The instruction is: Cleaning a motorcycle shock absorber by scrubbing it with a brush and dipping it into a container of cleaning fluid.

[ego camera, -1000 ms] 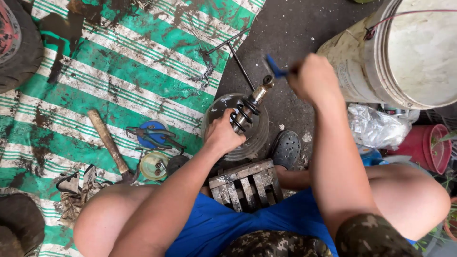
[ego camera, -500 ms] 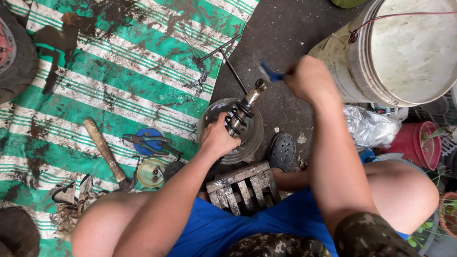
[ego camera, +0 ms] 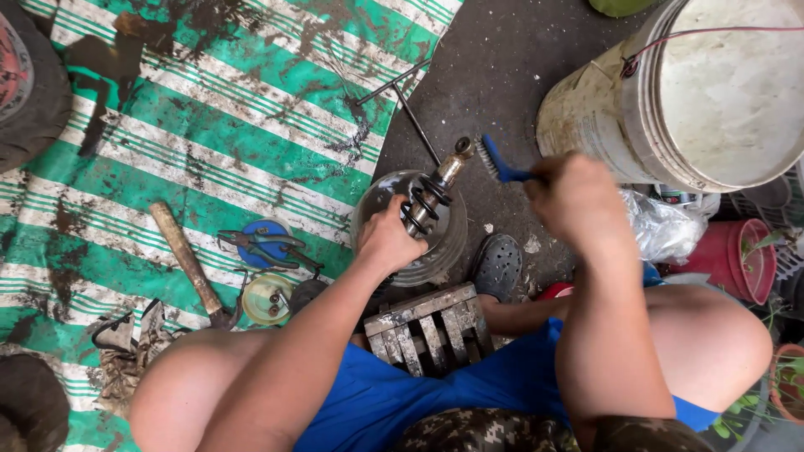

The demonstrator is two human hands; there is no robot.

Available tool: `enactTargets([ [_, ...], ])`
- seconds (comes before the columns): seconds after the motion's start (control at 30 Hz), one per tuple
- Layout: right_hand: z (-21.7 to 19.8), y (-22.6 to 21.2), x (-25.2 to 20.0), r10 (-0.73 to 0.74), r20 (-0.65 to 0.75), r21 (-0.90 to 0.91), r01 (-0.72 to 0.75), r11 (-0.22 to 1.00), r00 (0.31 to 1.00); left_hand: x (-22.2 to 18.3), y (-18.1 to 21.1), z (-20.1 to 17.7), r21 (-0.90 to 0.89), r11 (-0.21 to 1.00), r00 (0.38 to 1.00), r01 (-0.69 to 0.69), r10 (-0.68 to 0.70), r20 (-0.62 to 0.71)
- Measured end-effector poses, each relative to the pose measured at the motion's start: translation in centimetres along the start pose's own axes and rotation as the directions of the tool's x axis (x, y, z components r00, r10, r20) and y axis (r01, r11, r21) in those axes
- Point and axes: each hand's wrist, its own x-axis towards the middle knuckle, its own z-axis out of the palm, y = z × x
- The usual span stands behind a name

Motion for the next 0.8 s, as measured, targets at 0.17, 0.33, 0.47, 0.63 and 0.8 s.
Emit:
enactTargets([
  [0.17,5.8,-0.9,6.4,-0.051,-0.135,0.153,0.071,0.986,0.989,0.0,-0.1,-0.2,0.012,1.0,1.0,0.011,-0.01,-0.011],
  [0.33,8.7,2.6,-0.4,-0.106,-0.351,0.341,0.232,0.911,0.93,0.1,-0.2,-0.4,0.0,1.0,1.0,-0.001,0.001,-0.006],
  [0.47,16.9,2.9,-3.2,-0.217,-0.492,0.321,0.408,0.855,0.843,0.1,-0.1,-0.2,0.003,1.0,1.0,0.004,-0.004,-0.005],
  [0.63,19.8,-0.3,3.3,-0.205,-0.466,0.425,0.421,0.801,0.861,-0.7,0.5,-0.7,-0.068,0.997,0.999,0.023,-0.025,-0.022],
  [0.8,18.3,4.9,0.5,-0.253,-0.488,0.244,0.409,0.879,0.835,-1.0,0.3,-1.4,-0.035,0.999,1.0,-0.008,0.009,0.012],
])
